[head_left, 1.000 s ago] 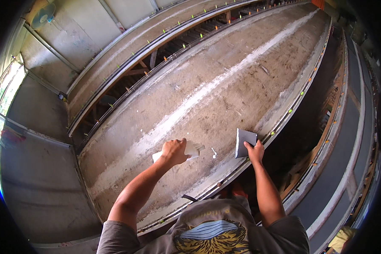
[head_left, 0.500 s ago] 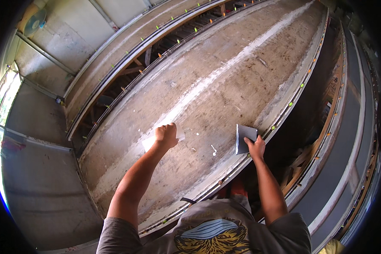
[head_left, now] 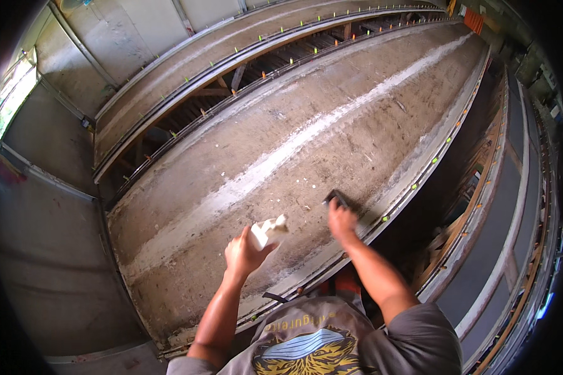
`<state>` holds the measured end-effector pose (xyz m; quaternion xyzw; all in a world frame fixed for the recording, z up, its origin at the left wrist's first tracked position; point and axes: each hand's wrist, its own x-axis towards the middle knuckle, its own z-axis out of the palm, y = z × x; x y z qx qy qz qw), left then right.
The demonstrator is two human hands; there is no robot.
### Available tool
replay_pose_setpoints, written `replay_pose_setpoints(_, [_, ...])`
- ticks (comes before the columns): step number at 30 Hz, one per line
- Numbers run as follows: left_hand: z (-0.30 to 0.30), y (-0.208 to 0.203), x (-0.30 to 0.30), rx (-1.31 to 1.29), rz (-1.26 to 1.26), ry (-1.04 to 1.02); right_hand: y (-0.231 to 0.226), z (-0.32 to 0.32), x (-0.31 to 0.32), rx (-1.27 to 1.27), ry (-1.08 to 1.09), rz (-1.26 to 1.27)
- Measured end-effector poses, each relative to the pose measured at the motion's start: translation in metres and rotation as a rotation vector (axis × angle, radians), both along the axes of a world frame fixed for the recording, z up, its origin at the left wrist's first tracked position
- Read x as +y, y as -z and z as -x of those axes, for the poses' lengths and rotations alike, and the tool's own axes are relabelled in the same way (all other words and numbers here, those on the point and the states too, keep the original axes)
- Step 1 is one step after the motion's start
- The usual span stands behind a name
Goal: The person applies a white adhesive from a plastic bottle onto the surface of a large wooden boat hull. They use a small rectangular tool to spread the substance evenly along the seams and surface of the wood.
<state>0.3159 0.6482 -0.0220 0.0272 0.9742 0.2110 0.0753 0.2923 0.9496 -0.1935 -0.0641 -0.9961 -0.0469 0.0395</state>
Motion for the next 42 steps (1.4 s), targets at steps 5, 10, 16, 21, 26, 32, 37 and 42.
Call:
replay_pose_setpoints(5, [-0.068,-0.027,-0.053,0.017,-0.176,-0.226,0.017,-0.088,-0.143,0.179,-0.482,-0.089])
replay_pose_setpoints(10, [-0.104,-0.017,-0.090,0.126,-0.352,-0.256,-0.052,-0.038,-0.129,-0.274,-0.136,0.682])
replay_pose_setpoints(16, [-0.117,-0.009,-0.100,0.164,-0.513,-0.328,0.002,0.025,-0.012,-0.130,0.159,0.925])
replay_pose_setpoints(21, [-0.132,-0.014,-0.108,0.163,-0.445,-0.384,-0.047,0.074,0.062,0.074,0.209,0.535])
replay_pose_setpoints(26, [-0.134,-0.015,-0.104,0.134,-0.435,-0.407,-0.011,0.115,-0.038,0.029,0.055,0.153])
replay_pose_setpoints(32, [-0.135,-0.017,-0.101,0.130,-0.546,-0.453,0.003,0.022,-0.239,0.026,-0.497,0.266])
replay_pose_setpoints(37, [-0.124,-0.032,-0.095,0.070,-0.518,-0.430,-0.036,0.096,-0.195,-0.344,-0.240,0.749])
replay_pose_setpoints(42, [-0.121,-0.029,-0.093,0.113,-0.541,-0.435,-0.008,0.173,-0.017,-0.114,0.233,0.804])
